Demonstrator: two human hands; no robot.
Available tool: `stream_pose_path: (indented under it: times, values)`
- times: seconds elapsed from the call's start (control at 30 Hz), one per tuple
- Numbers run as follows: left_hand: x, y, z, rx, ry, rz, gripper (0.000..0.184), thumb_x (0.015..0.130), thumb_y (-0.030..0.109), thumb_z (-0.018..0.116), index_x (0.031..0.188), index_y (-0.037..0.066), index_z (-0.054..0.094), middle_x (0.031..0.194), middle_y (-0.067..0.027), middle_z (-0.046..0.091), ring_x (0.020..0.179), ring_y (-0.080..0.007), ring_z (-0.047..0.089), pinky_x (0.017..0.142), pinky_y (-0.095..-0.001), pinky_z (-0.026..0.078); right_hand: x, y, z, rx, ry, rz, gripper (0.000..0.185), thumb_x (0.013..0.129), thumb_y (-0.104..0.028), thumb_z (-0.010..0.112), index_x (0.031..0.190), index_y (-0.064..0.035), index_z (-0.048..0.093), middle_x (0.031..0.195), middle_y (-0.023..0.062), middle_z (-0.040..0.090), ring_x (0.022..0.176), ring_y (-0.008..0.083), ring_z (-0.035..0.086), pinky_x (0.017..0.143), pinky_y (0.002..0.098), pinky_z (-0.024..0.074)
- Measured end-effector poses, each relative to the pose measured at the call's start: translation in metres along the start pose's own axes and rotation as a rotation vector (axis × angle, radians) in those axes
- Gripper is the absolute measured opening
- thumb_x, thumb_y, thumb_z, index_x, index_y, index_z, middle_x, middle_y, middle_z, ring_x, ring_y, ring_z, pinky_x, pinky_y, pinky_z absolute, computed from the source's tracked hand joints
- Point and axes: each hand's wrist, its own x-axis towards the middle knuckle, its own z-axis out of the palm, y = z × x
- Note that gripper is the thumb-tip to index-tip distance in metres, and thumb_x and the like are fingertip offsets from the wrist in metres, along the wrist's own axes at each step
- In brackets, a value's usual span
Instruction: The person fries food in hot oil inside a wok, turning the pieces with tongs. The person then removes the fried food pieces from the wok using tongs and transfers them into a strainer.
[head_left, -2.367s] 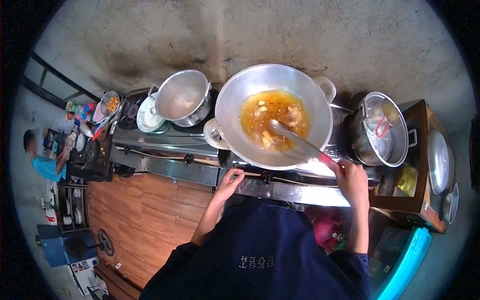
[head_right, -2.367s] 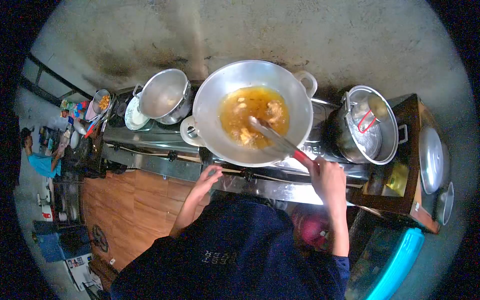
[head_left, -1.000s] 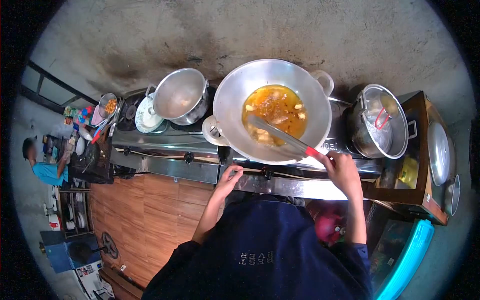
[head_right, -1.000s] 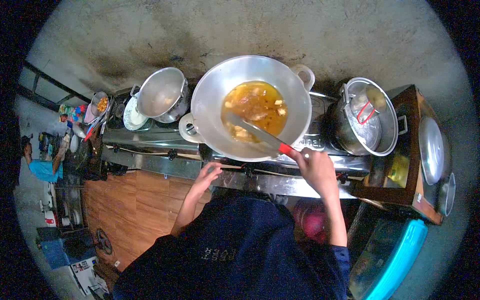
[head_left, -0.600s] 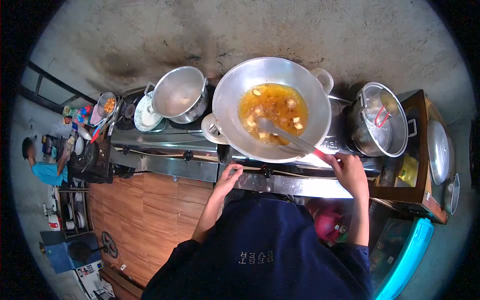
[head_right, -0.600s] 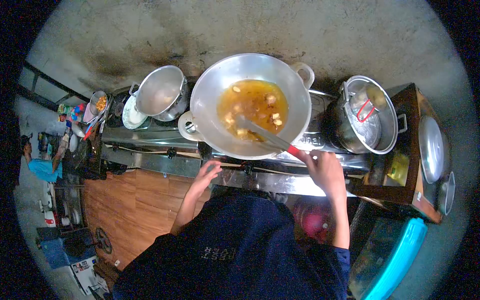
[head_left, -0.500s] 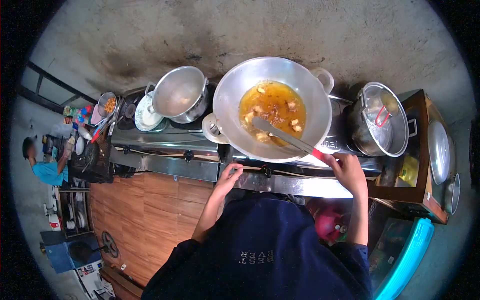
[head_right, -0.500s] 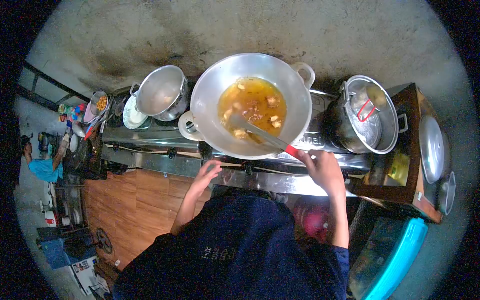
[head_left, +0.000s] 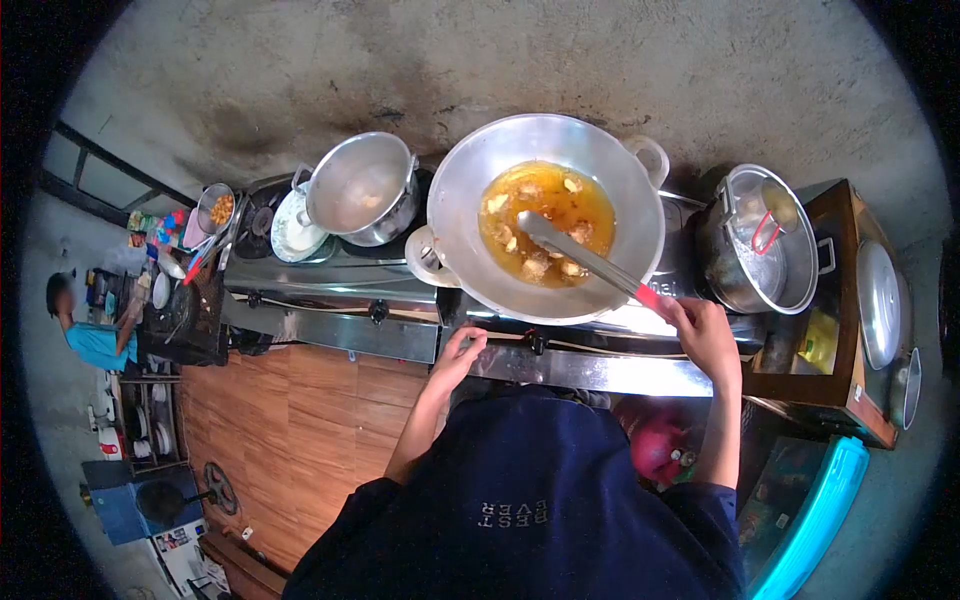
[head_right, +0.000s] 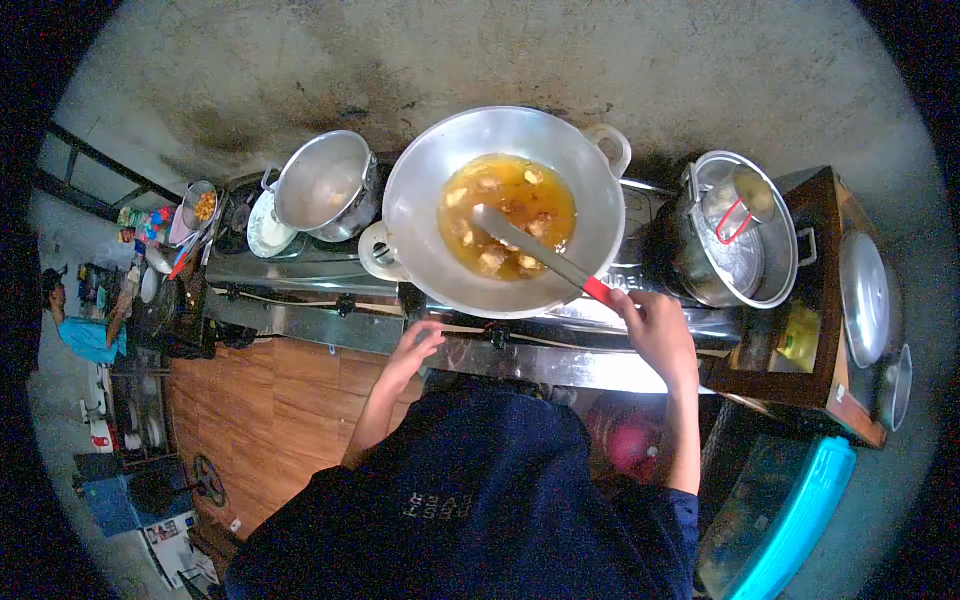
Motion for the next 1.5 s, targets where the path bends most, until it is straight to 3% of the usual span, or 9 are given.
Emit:
stream_pose_path:
  times: [0.27,0.37,0.47,0.67,0.8,0.83,0.93,1.23,1.5]
  values:
    - [-0.001,0.004,-0.001,-0.007,-0.034,0.005,0.024,0.09,0.031,0.061,0.106,0.013,0.059,0.121,0.0015,0.05,0.095,-0.0097,0.052,0.079,-0.0253,0.043,0.011,-0.022,0.013,0.005,-0.042,-0.061,0.04,0.091,-0.033,0.055,0.083,0.003,0.068,0.056,0.0236,0.055,0.052,0.0373,0.057,0.053,0.0414,0.042]
    - [0.004,-0.009,-0.003,-0.014,-0.006,-0.018,0.025,0.09,0.032,0.061,0.107,0.014,0.059,0.132,-0.0009,0.043,0.101,-0.0118,0.052,0.081,-0.0265,0.043,0.011,-0.025,0.01,0.032,-0.106,-0.061,0.04,0.091,-0.034,0.054,0.084,0.0035,0.067,0.055,0.0224,0.054,0.047,0.0322,0.054,0.051,0.039,0.0408]
    - [0.001,-0.005,-0.003,-0.012,-0.024,-0.037,0.026,0.089,0.032,0.061,0.108,0.014,0.059,0.139,-0.0025,0.037,0.105,-0.0137,0.051,0.083,-0.0274,0.043,0.01,-0.022,0.007,0.077,-0.131,-0.073,0.044,0.092,-0.034,0.052,0.081,0.0071,0.062,0.051,0.016,0.043,0.047,0.0207,0.038,0.049,0.0359,0.0355]
    - [0.002,-0.006,-0.003,0.01,-0.013,-0.016,0.025,0.09,0.032,0.061,0.107,0.014,0.059,0.136,-0.0019,0.04,0.102,-0.0131,0.052,0.081,-0.0271,0.043,0.007,-0.006,-0.003,0.098,-0.053,-0.051,0.04,0.091,-0.033,0.054,0.086,0.0038,0.067,0.054,0.0198,0.054,0.044,0.0226,0.048,0.048,0.0372,0.0376]
    - [0.001,-0.003,-0.002,0.026,-0.026,-0.014,0.024,0.09,0.031,0.06,0.107,0.014,0.059,0.134,-0.0014,0.042,0.1,-0.0122,0.052,0.079,-0.0261,0.043,0.0,-0.005,-0.017,0.042,0.03,-0.007,0.041,0.091,-0.035,0.053,0.094,0.0033,0.066,0.064,0.0248,0.057,0.058,0.0295,0.06,0.059,0.0402,0.043]
    - [0.001,-0.002,-0.002,0.023,-0.034,-0.016,0.024,0.09,0.031,0.06,0.107,0.014,0.059,0.134,-0.0014,0.043,0.099,-0.012,0.052,0.079,-0.026,0.043,-0.002,-0.007,-0.02,0.019,0.032,0.026,0.041,0.091,-0.036,0.052,0.095,0.0025,0.066,0.067,0.0257,0.058,0.066,0.0364,0.063,0.062,0.0418,0.0444]
    - [0.001,-0.003,-0.003,0.031,-0.037,-0.014,0.024,0.091,0.031,0.06,0.107,0.013,0.059,0.134,-0.0019,0.043,0.1,-0.012,0.051,0.079,-0.0257,0.043,-0.006,-0.003,-0.021,-0.044,0.112,0.058,0.04,0.092,-0.031,0.052,0.078,0.006,0.059,0.057,0.0185,0.05,0.049,0.0204,0.045,0.051,0.0361,0.0368]
    - [0.001,-0.004,-0.003,0.002,-0.029,-0.017,0.027,0.089,0.033,0.061,0.108,0.013,0.059,0.139,-0.0037,0.037,0.106,-0.0142,0.05,0.082,-0.0265,0.043,-0.005,-0.006,0.0,-0.149,0.179,0.043,0.033,0.089,-0.031,0.057,0.086,0.0014,0.065,0.063,0.0218,0.057,0.06,0.0385,0.057,0.056,0.0397,0.0438]
    - [0.004,-0.01,-0.004,-0.035,-0.034,-0.026,0.028,0.089,0.032,0.063,0.109,0.013,0.059,0.141,-0.004,0.034,0.113,-0.0168,0.048,0.083,-0.0291,0.044,0.01,-0.016,0.031,-0.34,0.274,-0.114,0.038,0.088,-0.042,0.055,0.081,-0.0053,0.06,0.062,0.0182,0.061,0.059,0.0368,0.062,0.053,0.045,0.0482]
